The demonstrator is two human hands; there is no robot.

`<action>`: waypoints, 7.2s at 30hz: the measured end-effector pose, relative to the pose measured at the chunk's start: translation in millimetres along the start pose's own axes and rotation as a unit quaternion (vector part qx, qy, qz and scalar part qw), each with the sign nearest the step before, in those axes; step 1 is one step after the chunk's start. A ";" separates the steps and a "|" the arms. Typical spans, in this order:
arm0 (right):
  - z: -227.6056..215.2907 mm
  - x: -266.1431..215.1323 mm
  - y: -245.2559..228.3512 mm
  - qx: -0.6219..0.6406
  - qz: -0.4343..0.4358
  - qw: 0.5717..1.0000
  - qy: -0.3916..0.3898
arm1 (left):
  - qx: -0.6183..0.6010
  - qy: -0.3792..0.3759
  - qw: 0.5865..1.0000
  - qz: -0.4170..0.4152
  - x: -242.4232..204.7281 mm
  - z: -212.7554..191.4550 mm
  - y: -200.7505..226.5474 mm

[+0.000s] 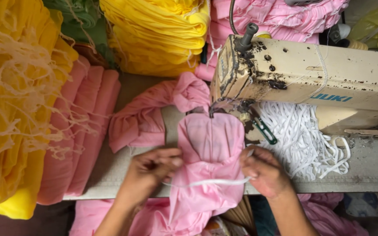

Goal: Preparing and sewing elastic bands onto pink fabric pieces using an industrial sewing machine.

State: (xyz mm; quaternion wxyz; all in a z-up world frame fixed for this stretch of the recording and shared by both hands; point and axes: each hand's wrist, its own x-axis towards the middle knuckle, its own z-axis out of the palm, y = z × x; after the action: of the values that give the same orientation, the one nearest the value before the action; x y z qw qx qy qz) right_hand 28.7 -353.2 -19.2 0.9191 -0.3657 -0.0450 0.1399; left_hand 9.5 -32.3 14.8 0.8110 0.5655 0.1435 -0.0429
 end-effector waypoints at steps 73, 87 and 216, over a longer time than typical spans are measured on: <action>15.8 100.2 -14.1 -0.793 -0.197 0.557 -0.147 | 0.608 -0.178 0.636 0.441 152.7 64.1 -39.0; -23.2 29.9 -84.2 -0.780 -0.304 0.535 0.117 | 0.539 -0.136 0.716 0.422 93.0 85.4 -34.7; 22.2 70.1 4.3 -0.733 -0.256 0.585 -0.235 | 0.380 -0.307 0.790 0.371 101.6 46.8 34.9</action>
State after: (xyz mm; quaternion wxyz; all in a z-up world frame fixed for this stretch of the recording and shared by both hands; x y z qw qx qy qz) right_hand 90.7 -315.3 -7.4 0.2954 -0.8429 -0.4382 -0.1010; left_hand 123.3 -53.9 32.8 0.4857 0.7946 -0.3622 0.0389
